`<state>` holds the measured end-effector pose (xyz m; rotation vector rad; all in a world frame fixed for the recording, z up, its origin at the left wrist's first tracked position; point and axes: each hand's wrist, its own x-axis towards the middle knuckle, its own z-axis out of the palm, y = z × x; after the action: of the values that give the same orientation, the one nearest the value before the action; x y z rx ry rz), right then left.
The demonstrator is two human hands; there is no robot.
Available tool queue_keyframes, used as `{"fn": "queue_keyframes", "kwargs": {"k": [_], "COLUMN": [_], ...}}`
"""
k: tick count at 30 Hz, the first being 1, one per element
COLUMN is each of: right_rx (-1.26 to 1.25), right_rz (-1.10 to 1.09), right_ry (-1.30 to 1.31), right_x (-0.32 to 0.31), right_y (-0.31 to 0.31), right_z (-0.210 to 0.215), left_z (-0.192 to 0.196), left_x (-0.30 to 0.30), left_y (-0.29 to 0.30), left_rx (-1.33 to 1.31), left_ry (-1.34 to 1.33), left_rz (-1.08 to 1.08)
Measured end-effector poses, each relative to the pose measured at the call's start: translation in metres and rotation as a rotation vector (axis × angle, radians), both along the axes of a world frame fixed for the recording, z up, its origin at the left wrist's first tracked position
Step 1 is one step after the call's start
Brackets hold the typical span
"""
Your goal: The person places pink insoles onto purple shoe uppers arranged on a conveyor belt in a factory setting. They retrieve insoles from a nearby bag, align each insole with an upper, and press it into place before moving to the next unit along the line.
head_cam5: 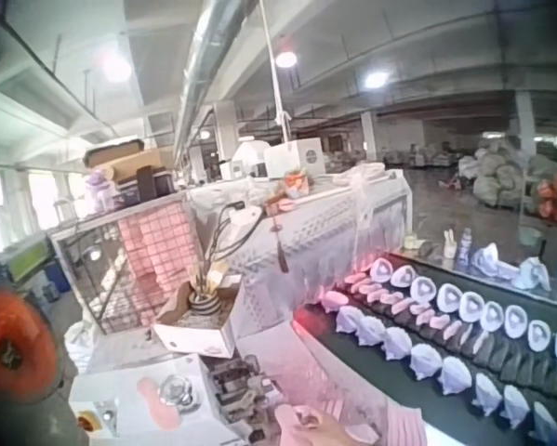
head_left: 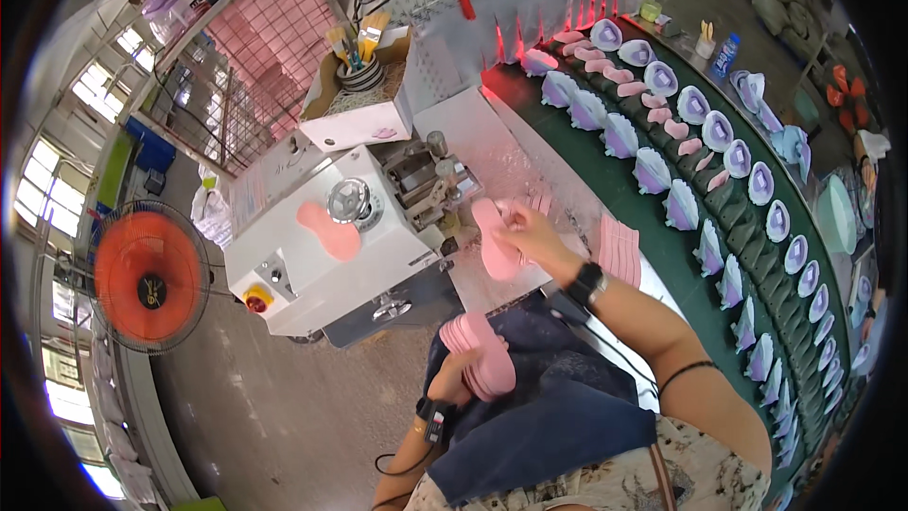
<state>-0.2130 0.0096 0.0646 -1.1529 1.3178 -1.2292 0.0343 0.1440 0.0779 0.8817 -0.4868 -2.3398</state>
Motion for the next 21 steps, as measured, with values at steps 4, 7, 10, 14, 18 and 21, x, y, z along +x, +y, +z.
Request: {"fn": "queue_keyframes", "kwargs": {"k": [4, 7, 10, 14, 18, 21], "right_rx": [0.037, 0.143, -0.089, -0.327, -0.817, -0.029], "right_rz": [-0.138, -0.196, -0.164, -0.265, -0.060, -0.481], "right_ry": [0.184, 0.159, 0.575, 0.773, 0.972, 0.445], "right_x": [0.012, 0.011, -0.006, -0.006, -0.013, 0.023], "right_y": [-0.071, -0.093, -0.086, -0.088, -0.129, -0.156], "right_z": [-0.010, -0.006, -0.006, 0.007, -0.047, -0.052], "left_z": [0.007, 0.012, 0.009, 0.007, 0.005, 0.002], "left_x": [0.004, -0.001, 0.003, 0.010, 0.010, 0.018], "left_y": [0.013, 0.011, 0.012, 0.014, 0.006, 0.011], "left_rx": [0.021, 0.022, 0.013, 0.127, 0.064, 0.026], "left_ry": [-0.016, -0.074, -0.047, -0.066, -0.138, -0.290], "left_rz": [-0.056, -0.050, -0.007, 0.037, -0.107, -0.070]}}
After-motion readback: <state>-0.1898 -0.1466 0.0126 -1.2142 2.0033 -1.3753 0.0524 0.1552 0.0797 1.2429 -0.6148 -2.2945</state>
